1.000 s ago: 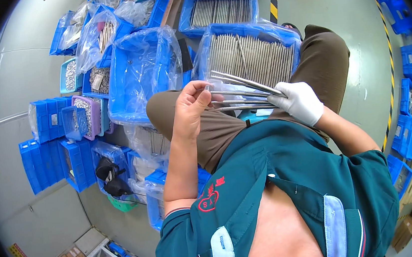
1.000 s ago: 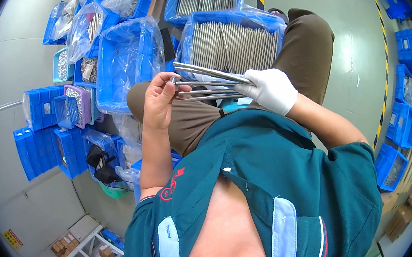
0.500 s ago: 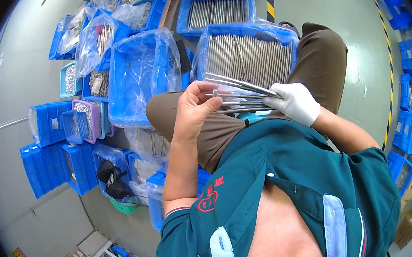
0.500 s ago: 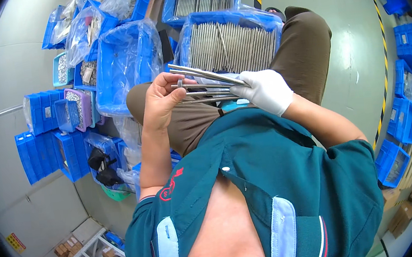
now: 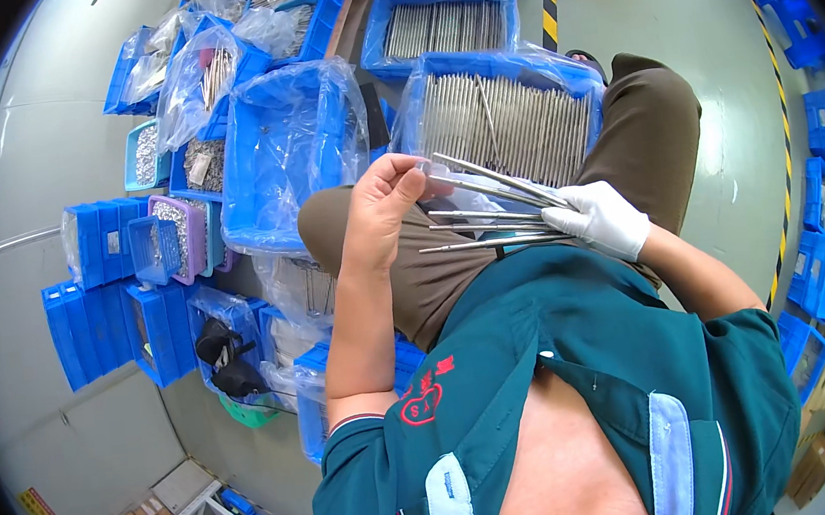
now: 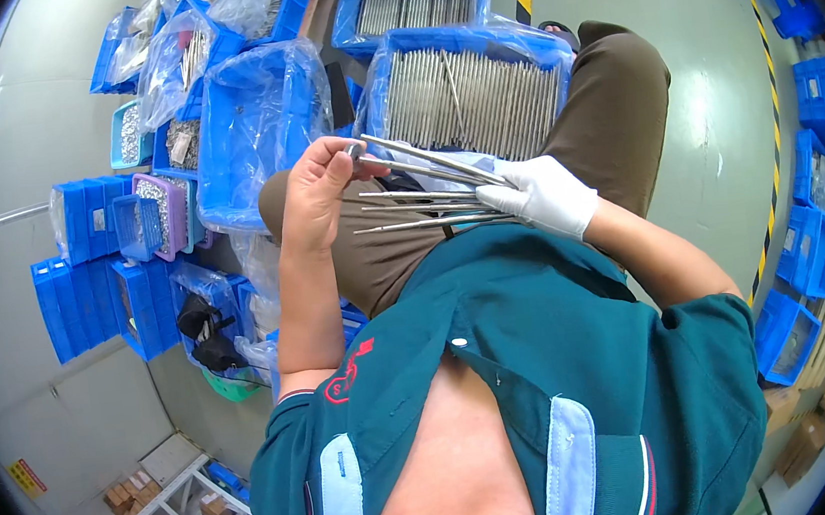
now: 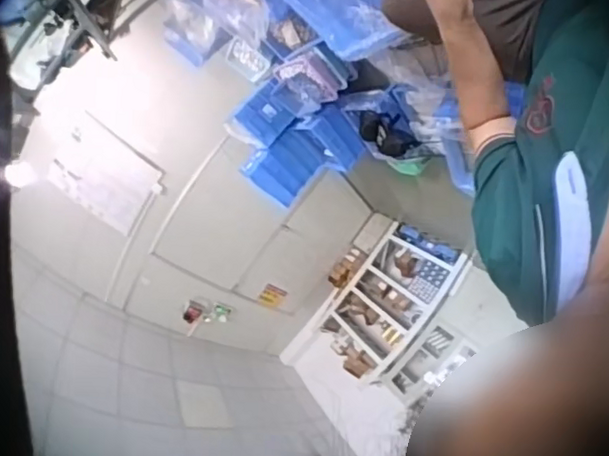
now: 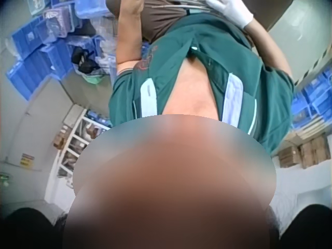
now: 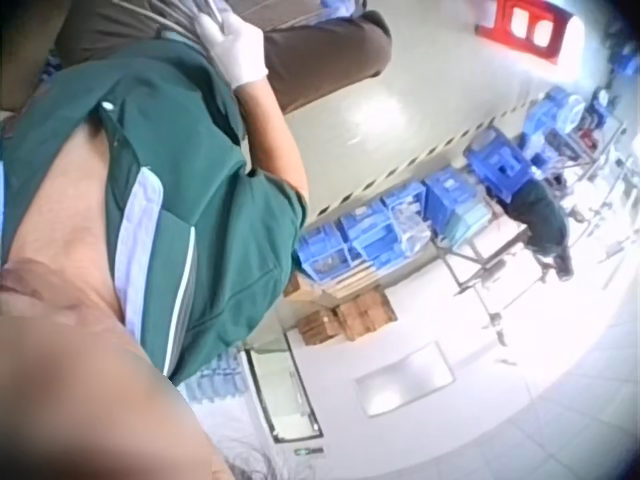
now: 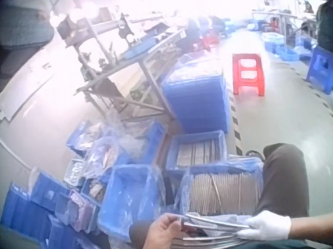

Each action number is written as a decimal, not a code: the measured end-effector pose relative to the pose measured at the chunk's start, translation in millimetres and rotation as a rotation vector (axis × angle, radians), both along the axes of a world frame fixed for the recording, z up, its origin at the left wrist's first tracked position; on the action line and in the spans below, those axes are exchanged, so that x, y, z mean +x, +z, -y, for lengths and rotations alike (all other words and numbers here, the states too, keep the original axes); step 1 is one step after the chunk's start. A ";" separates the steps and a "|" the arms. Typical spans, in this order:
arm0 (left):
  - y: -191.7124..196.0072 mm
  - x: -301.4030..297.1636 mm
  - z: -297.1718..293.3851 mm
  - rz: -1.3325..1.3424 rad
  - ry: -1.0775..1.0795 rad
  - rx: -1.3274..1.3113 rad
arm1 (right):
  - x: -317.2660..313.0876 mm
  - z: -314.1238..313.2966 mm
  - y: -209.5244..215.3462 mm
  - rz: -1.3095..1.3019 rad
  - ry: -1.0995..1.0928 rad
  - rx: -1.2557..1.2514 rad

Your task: The recorder is sitting on the floor, inspecting and sorting various metallic medical instruments, such as forceps and small round components, from several blue plastic bins.

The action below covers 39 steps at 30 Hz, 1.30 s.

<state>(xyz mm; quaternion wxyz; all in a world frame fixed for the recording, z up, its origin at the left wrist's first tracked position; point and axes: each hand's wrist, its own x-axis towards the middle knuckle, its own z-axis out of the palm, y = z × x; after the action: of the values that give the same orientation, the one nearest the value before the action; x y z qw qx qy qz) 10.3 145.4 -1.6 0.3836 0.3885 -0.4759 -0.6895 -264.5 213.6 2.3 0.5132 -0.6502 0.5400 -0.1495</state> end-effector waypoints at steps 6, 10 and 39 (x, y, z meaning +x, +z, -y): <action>-2.3 2.5 -1.0 -0.075 -0.032 0.050 | 1.6 1.2 2.6 -0.091 0.037 -0.023; 3.8 -0.7 -0.9 -0.071 -0.049 -0.026 | 0.2 -0.3 -4.9 -0.071 0.043 -0.161; 4.0 11.6 9.4 -0.013 -0.085 0.022 | 2.9 0.1 -6.6 -0.115 0.134 -0.181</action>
<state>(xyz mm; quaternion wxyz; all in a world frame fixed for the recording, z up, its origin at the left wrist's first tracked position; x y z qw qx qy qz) 21.9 136.0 2.4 0.3527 0.3675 -0.4819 -0.7129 -261.5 213.5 -4.3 0.4292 -0.7361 0.5080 -0.1255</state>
